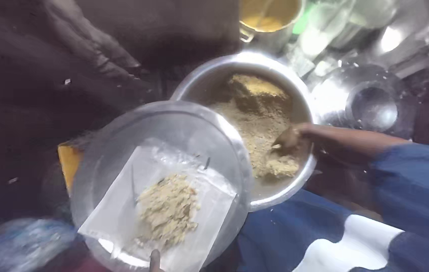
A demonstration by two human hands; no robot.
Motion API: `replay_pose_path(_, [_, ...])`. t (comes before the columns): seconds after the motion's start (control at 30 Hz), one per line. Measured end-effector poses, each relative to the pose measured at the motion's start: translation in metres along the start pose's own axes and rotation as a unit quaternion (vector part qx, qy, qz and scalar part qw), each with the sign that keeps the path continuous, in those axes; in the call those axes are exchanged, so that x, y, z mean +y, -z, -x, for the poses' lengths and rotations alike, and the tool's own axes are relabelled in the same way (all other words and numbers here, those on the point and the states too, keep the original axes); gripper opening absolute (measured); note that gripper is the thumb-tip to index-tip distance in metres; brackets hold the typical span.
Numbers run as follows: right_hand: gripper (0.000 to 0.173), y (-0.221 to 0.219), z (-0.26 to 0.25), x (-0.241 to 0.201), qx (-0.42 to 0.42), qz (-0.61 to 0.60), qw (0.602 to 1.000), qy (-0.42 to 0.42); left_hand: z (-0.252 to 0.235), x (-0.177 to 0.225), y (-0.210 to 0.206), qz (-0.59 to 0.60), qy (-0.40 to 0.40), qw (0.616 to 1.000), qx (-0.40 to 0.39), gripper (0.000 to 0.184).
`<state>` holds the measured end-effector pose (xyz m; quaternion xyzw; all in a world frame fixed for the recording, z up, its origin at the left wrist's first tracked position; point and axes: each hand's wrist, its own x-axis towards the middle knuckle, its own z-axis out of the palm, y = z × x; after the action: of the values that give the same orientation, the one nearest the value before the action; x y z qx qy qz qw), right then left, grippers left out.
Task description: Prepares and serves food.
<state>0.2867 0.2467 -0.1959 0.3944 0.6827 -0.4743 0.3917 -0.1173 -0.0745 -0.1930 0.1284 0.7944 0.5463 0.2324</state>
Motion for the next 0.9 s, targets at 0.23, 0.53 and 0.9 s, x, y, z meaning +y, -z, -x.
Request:
replay_pose_path(0.23, [0.055, -0.01, 0.105, -0.081, 0.243, -0.145, 0.95, 0.135, 0.008, -0.017, -0.05, 0.106, 0.036, 0.991, 0.066, 0.073])
replay_pose_path(0.53, [0.02, -0.071, -0.052, -0.194, 0.654, 0.069, 0.627, 0.419, 0.017, -0.014, -0.076, 0.128, 0.064, 0.988, 0.051, 0.082])
replay_pose_path(0.9, [0.053, -0.029, 0.034, -0.168, 0.639, -0.231, 0.663, 0.316, 0.005, -0.015, -0.061, 0.059, 0.055, 0.997, 0.019, 0.076])
